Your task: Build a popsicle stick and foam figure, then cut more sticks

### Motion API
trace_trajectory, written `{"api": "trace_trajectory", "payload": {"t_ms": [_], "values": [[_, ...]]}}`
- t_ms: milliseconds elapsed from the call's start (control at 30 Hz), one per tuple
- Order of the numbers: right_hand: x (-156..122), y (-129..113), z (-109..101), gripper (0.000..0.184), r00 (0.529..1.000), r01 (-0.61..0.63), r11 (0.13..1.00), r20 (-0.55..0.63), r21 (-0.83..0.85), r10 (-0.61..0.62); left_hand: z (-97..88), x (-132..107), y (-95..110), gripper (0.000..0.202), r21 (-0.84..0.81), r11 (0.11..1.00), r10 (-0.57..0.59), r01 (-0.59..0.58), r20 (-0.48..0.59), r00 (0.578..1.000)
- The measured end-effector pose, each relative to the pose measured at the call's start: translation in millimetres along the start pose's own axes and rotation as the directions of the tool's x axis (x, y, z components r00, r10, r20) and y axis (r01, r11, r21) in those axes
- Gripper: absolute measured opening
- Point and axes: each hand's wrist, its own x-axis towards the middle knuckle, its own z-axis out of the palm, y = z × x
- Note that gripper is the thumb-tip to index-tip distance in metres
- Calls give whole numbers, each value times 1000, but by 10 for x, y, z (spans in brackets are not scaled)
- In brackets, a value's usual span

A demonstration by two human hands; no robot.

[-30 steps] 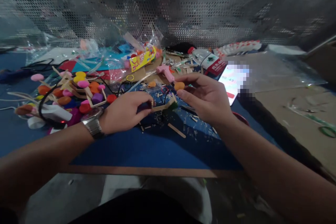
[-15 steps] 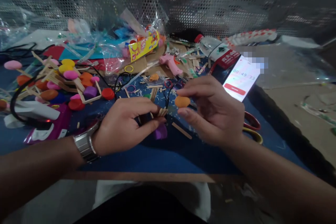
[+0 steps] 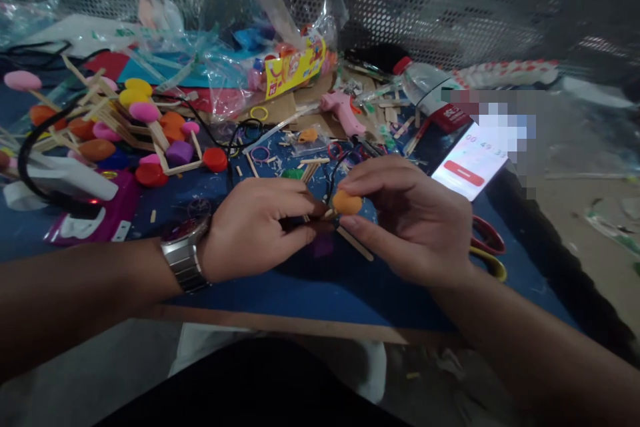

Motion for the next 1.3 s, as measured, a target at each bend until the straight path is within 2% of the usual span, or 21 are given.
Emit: {"api": "trace_trajectory", "payload": {"t_ms": [133,300,600,733,1300], "values": [[15,-30,22,23,998,-33,999,-50,15,34,3,1,-6,10,10,1000,24,-24,-39,999],[18,-44,56,18,993,-80,997,-84,13,81,6,-9,-23,12,52,998,22,-20,-39,999],[18,-18,76,24,998,-36,999,-40,34,38,3,-7,-26,10,38,999,25,-23,-44,999],[17,-28,46,24,1000,-20,999,3,36,19,7,-8,-22,16,10,999,32,-31,-56,998],[27,-22,42,17,997,-83,996,13,40,82,1,-12,-13,20,42,999,31,-29,-42,999]]}}
